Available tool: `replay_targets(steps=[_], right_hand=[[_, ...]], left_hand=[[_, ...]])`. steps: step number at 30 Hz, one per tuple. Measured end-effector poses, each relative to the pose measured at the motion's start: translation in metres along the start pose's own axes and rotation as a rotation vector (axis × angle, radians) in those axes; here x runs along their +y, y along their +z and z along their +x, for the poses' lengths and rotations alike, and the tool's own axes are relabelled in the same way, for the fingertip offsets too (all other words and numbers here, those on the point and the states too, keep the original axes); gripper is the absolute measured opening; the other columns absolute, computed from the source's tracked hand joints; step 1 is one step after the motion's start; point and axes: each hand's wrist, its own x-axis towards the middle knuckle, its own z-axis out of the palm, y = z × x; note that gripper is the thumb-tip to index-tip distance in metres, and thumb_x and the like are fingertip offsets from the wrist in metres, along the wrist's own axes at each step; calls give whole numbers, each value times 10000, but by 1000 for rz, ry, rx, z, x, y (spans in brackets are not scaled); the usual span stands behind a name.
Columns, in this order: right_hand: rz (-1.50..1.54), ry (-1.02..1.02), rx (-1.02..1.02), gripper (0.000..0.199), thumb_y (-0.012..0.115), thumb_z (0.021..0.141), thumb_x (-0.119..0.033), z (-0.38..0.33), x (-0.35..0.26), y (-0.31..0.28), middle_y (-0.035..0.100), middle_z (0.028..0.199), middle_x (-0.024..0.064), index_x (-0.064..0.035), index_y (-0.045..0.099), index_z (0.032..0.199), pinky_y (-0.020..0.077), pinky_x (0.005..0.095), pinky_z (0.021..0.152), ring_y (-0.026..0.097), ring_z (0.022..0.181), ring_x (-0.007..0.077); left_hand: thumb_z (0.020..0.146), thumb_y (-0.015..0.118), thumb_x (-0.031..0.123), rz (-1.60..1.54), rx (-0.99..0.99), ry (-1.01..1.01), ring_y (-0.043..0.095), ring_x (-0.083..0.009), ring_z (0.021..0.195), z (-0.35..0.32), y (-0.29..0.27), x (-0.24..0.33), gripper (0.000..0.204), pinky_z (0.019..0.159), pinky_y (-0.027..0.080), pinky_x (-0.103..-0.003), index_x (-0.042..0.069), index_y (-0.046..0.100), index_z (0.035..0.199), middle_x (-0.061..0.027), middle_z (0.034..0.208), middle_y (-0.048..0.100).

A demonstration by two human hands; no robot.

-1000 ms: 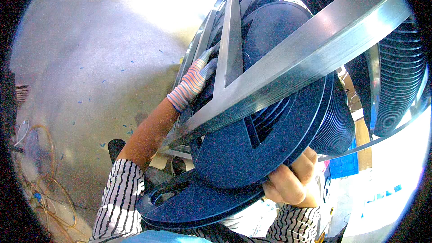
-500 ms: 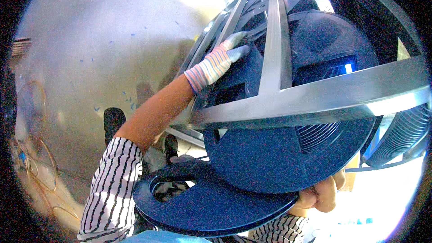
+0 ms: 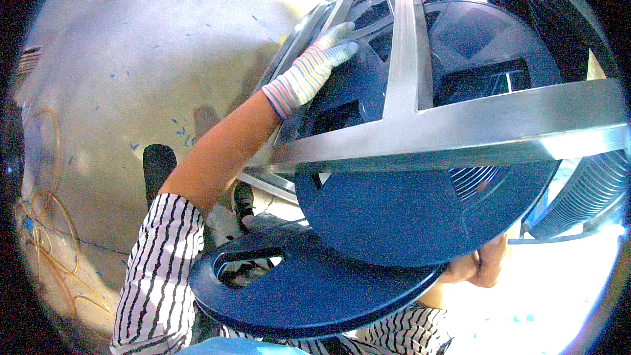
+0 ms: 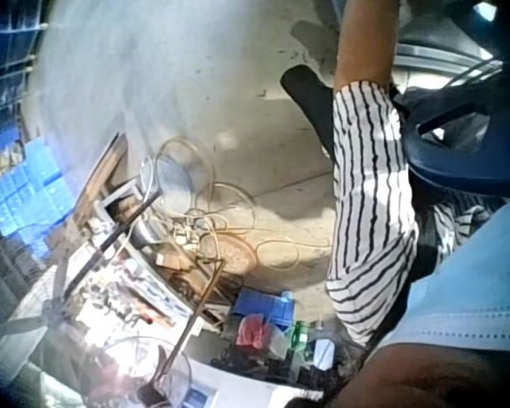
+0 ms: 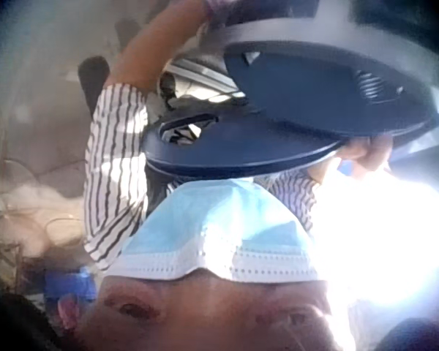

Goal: The person is sitting on the floor and stacking blue plastic reels onto a metal rack. They pick up reels from the floor and place them one by one onto the rack, organizing them in a neat stack.

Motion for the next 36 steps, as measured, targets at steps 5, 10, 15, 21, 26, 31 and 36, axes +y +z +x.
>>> replay_targets(steps=[5, 10, 15, 21, 26, 31, 36], right_hand=[[-50, 114, -49, 604, 342, 908, -524, -12, 13, -2, 337, 1419, 185, -146, 304, 1378, 316, 493, 1084, 368, 1299, 339], [-175, -24, -190, 606, 356, 892, -635, 2, 4, 9, 217, 1528, 144, -293, 344, 1392, 311, 488, 1128, 293, 1380, 347], [-234, -435, -284, 470, 514, 928, -382, 20, 6, 6, 210, 1504, 230, -125, 418, 1309, 532, 426, 926, 405, 1293, 416], [-224, -350, -416, 245, 644, 801, 17, -10, -10, -33, 396, 1366, 253, -26, 434, 919, 601, 285, 643, 597, 1112, 368], [-127, -300, -457, 191, 640, 839, -55, -15, -13, -48, 592, 1128, 273, 3, 467, 894, 574, 304, 608, 691, 809, 264], [-135, -63, -565, 291, 653, 655, -163, -34, -13, -71, 640, 985, 166, -29, 549, 891, 524, 355, 598, 652, 739, 281], [-184, 148, -723, 443, 666, 558, -113, -56, -15, -98, 617, 884, 70, -67, 579, 990, 508, 344, 619, 622, 731, 241]], left_hand=[[905, 580, 372, 86, -4, 20, 481, -313, 1232, 7, 2, -11, 647, 1046, 350, -357, 63, 351, 1425, -206, 1331, 508], [898, 575, 321, 162, 40, 21, 517, -317, 1197, 12, 0, -14, 580, 1029, 372, -354, 68, 408, 1393, -215, 1294, 537], [867, 585, 230, 355, 324, 204, 587, -318, 1077, -3, -7, 5, 419, 958, 427, -349, 55, 562, 1246, -212, 1149, 618], [887, 576, 183, 290, -24, 446, 529, -247, 1171, -55, -18, 7, 437, 1008, 377, -333, 44, 512, 1297, -162, 1258, 563], [949, 509, 256, -98, -7, 199, 482, -236, 1227, -108, -52, 67, 478, 1052, 344, -345, -10, 452, 1343, -158, 1337, 500], [945, 501, 338, 386, 101, 708, 430, -316, 1284, -127, -34, 82, 552, 1079, 319, -430, -9, 423, 1367, -177, 1372, 466], [867, 578, 305, 1243, -103, 1067, 343, -349, 1348, -142, 11, 80, 358, 1051, 267, -534, 127, 597, 1177, -132, 1372, 487]])
